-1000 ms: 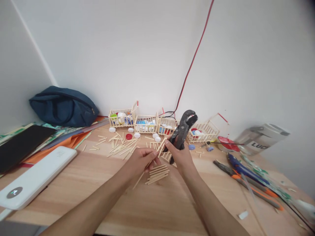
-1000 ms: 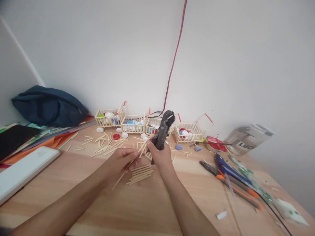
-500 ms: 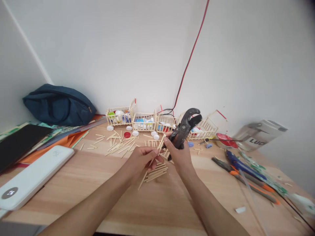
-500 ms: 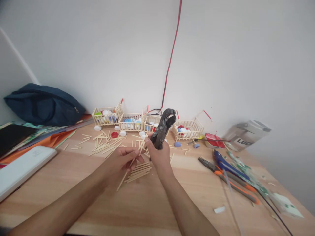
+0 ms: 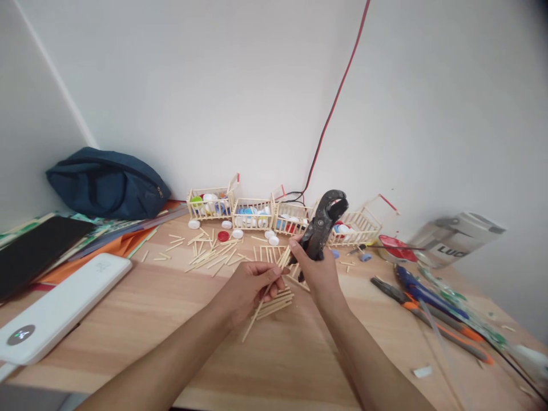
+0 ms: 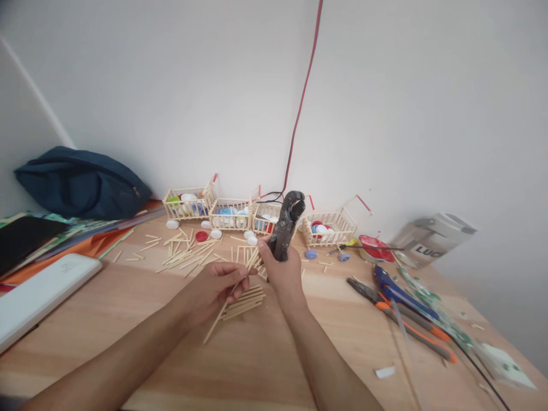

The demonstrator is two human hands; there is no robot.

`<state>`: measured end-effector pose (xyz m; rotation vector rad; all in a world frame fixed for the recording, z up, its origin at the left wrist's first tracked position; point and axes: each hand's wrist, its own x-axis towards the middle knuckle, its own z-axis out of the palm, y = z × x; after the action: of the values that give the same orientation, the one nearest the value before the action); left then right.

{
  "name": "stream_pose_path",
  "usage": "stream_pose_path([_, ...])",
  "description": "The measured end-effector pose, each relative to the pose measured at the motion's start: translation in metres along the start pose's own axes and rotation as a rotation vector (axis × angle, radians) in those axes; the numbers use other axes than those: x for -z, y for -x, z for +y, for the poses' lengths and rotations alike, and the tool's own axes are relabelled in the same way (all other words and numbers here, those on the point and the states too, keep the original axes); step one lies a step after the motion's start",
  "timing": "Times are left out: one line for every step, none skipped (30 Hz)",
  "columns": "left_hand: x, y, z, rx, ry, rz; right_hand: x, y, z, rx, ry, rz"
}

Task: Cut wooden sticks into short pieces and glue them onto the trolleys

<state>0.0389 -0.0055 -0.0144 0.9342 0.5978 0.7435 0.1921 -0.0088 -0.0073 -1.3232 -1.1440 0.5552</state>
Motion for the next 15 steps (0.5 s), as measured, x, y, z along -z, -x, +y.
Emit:
stream_pose_path([0.0006, 0.0002, -0.0005, 0.003, -0.002, -0.012, 0.0004, -0.0004, 0.0009, -0.025, -0.001, 0.008])
stream_pose_path([0.0011, 0.0007, -0.0006, 0.01, -0.003, -0.023, 0.0008, -0.0008, 0.002, -0.049, -0.003, 0.015])
stream_pose_path([0.0015, 0.0012, -0.0003, 0.018, -0.008, -0.028, 0.0011, -0.0015, 0.0034, -0.068, -0.011, 0.019])
stream_pose_path([0.0018, 0.0018, 0.0003, 0.022, -0.019, -0.022, 0.0014, -0.0023, 0.0049, -0.078, -0.025, 0.026])
stream_pose_path([0.0018, 0.0023, 0.0011, 0.021, -0.037, -0.004, 0.0015, -0.0031, 0.0064, -0.083, -0.044, 0.032])
stream_pose_path([0.0017, 0.0027, 0.0019, 0.015, -0.06, 0.021, 0.0015, -0.0039, 0.0079, -0.085, -0.066, 0.037])
stream_pose_path([0.0014, 0.0029, 0.0027, 0.006, -0.085, 0.05, 0.0014, -0.0046, 0.0091, -0.085, -0.089, 0.04])
stream_pose_path([0.001, 0.0029, 0.0034, -0.003, -0.11, 0.081, 0.0011, -0.005, 0.01, -0.088, -0.112, 0.048])
stream_pose_path([0.0004, 0.0028, 0.0039, -0.007, -0.133, 0.111, 0.0007, -0.0052, 0.0104, -0.097, -0.131, 0.06])
stream_pose_path([-0.0004, 0.0026, 0.0044, -0.008, -0.155, 0.139, 0.0001, -0.005, 0.0105, -0.109, -0.145, 0.075])
stream_pose_path([-0.0013, 0.0024, 0.0047, -0.009, -0.18, 0.166, -0.0005, -0.0046, 0.0102, -0.122, -0.154, 0.088])
stream_pose_path([-0.0024, 0.0022, 0.005, -0.008, -0.21, 0.187, -0.0012, -0.0039, 0.0096, -0.134, -0.157, 0.102])
stream_pose_path([-0.0035, 0.0021, 0.0054, -0.007, -0.247, 0.203, -0.0019, -0.0031, 0.009, -0.143, -0.154, 0.11])
stream_pose_path([-0.0048, 0.002, 0.0057, -0.009, -0.29, 0.217, -0.0026, -0.0023, 0.0085, -0.145, -0.148, 0.116])
stream_pose_path([-0.006, 0.0021, 0.0061, -0.012, -0.333, 0.229, -0.0033, -0.0016, 0.0081, -0.14, -0.14, 0.117])
